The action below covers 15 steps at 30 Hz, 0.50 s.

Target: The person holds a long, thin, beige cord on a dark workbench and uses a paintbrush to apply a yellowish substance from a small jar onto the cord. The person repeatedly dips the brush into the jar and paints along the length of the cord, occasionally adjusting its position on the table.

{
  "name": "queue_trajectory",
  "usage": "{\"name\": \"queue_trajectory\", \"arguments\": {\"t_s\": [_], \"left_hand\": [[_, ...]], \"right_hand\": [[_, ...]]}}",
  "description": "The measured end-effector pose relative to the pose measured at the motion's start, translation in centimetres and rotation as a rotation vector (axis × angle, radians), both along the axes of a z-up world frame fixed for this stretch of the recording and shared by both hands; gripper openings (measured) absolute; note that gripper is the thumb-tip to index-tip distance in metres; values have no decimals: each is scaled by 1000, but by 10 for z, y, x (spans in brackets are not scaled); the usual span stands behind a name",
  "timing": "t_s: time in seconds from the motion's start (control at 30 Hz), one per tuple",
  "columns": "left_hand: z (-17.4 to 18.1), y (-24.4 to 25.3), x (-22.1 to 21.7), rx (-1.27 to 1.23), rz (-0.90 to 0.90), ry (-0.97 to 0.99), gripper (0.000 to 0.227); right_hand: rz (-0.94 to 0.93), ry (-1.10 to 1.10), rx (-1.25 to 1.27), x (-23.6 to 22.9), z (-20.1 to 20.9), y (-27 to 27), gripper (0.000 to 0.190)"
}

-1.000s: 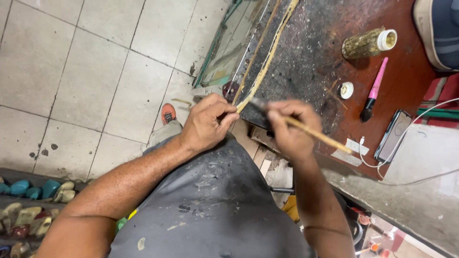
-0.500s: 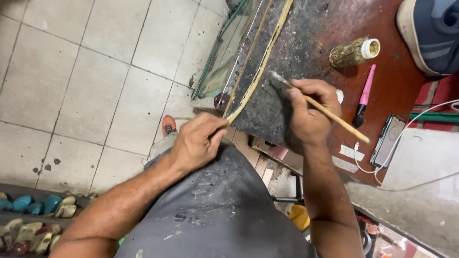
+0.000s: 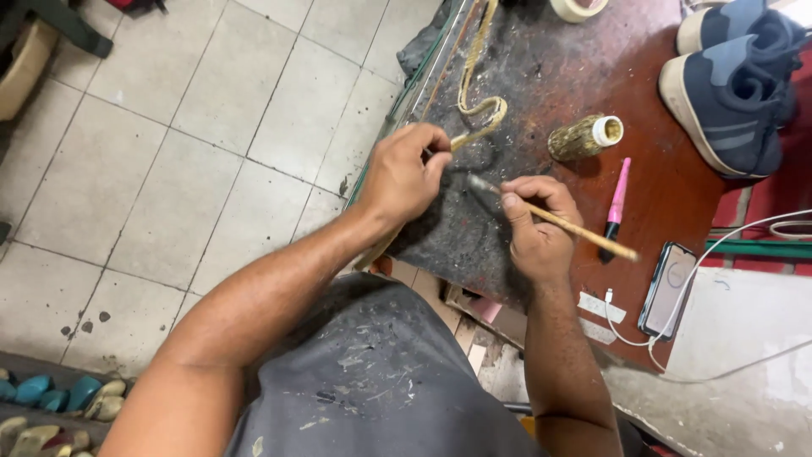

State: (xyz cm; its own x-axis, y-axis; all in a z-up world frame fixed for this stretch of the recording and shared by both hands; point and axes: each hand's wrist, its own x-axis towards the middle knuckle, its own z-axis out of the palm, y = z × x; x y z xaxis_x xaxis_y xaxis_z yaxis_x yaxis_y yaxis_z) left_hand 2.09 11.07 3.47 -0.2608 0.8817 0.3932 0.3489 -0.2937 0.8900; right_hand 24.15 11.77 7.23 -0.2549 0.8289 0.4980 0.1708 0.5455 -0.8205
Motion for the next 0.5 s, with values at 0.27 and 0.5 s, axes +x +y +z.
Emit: {"name": "queue_trajectory", "arguments": {"t_s": [0.27,0.5], "left_hand": [[23,17,-6,-172,0,-192,13],[11,-17,-14,-245,-25,-152,14]], "right_hand": [[427,464,-925,-14,-24,51,14],[478,613,-1036,-52,33,106,17]]}}
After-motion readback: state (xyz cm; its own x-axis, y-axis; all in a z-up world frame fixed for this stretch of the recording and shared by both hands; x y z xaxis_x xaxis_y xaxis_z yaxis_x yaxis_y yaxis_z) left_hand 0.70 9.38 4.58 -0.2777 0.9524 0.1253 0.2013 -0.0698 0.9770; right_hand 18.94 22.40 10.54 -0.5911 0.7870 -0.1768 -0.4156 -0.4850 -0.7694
